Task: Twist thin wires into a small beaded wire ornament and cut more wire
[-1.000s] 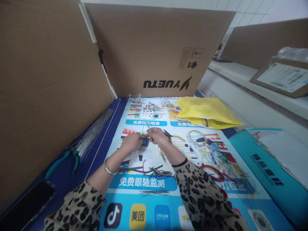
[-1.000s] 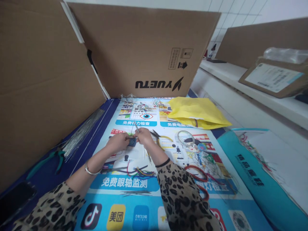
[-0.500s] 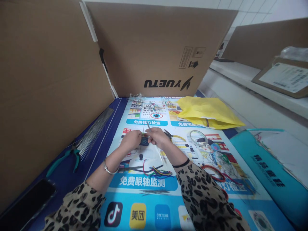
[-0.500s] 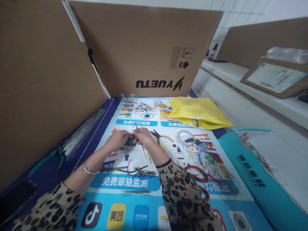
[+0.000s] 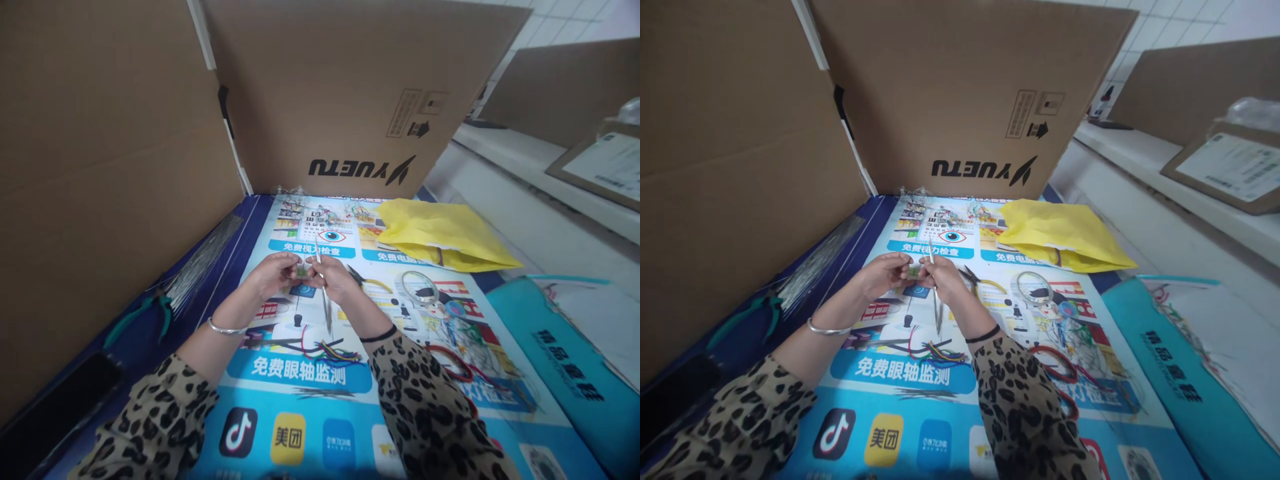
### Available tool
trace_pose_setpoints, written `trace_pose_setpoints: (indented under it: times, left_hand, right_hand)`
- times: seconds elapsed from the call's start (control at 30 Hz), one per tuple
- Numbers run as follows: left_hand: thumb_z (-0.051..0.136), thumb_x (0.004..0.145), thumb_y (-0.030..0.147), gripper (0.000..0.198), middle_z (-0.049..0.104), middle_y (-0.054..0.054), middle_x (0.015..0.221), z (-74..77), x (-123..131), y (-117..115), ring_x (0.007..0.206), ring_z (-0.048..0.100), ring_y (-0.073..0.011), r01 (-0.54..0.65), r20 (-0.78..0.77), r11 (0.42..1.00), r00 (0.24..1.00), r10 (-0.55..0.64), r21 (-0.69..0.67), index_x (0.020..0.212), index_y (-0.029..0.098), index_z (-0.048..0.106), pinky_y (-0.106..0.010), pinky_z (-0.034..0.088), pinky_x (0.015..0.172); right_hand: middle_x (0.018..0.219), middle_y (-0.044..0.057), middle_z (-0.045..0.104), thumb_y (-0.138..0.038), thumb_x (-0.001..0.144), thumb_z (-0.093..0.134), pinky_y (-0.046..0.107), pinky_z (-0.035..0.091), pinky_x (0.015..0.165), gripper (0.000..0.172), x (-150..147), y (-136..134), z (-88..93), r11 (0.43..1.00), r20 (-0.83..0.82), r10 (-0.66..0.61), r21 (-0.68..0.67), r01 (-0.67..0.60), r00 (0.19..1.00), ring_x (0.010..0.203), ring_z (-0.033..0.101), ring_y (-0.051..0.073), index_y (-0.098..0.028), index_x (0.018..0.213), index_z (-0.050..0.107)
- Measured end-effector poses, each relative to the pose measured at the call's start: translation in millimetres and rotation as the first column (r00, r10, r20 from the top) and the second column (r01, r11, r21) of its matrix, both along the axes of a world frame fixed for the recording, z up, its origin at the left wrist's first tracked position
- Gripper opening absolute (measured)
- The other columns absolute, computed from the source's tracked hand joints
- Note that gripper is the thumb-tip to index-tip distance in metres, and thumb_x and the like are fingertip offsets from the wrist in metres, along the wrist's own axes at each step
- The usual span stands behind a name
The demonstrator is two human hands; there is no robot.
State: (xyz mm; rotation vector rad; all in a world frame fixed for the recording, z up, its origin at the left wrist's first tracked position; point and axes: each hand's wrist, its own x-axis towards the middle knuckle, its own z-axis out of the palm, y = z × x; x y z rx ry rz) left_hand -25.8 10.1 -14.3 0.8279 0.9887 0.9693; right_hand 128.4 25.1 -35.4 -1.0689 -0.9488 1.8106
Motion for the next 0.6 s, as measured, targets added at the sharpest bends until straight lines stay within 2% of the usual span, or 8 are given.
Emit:
trace_pose_setpoints:
  times: [0.2,0.43,0.6]
  left_hand:
    - [0.062,0.071,0.017,0.006,0.049,0.002,0.051,-3.1,-2.8,1.4,0.049,0.048,-0.0101,-0.022,0.078,0.999,0.997,0.025,-0.040,0.072,0.013,0.057,-0.034,0.051,0.062]
    - [0.063,0.070,0.018,0.008,0.049,0.002,0.052,0.1,-0.2,-0.1,0.050,0.050,-0.0100,-0.024,0.078,0.999,0.997,0.027,-0.038,0.071,0.013,0.057,-0.032,0.051,0.060]
    - [0.064,0.069,0.018,0.009,0.050,0.002,0.055,-1.3,-1.1,-0.6,0.052,0.050,-0.0094,-0.043,0.065,0.998,0.997,0.046,-0.046,0.073,0.013,0.057,-0.033,0.052,0.063]
  right_hand:
    - [0.049,-0.007,0.052,-0.022,0.069,0.065,0.021,0.037,0.046,0.015,0.5,0.5,-2.4,1.000,-0.019,0.004,0.000,-0.004,1.000,0.036,0.031,0.003,-0.017,0.080,0.055]
    - [0.049,-0.007,0.053,-0.022,0.067,0.064,0.023,0.043,0.051,0.016,-0.7,-1.6,-2.9,1.000,-0.039,0.016,0.008,-0.016,0.999,0.035,0.032,0.003,-0.017,0.080,0.056]
    - [0.050,-0.008,0.053,-0.021,0.068,0.064,0.027,0.049,0.059,0.016,1.3,0.4,-9.4,1.000,-0.058,0.008,0.001,-0.008,0.998,0.035,0.033,0.002,-0.017,0.080,0.054]
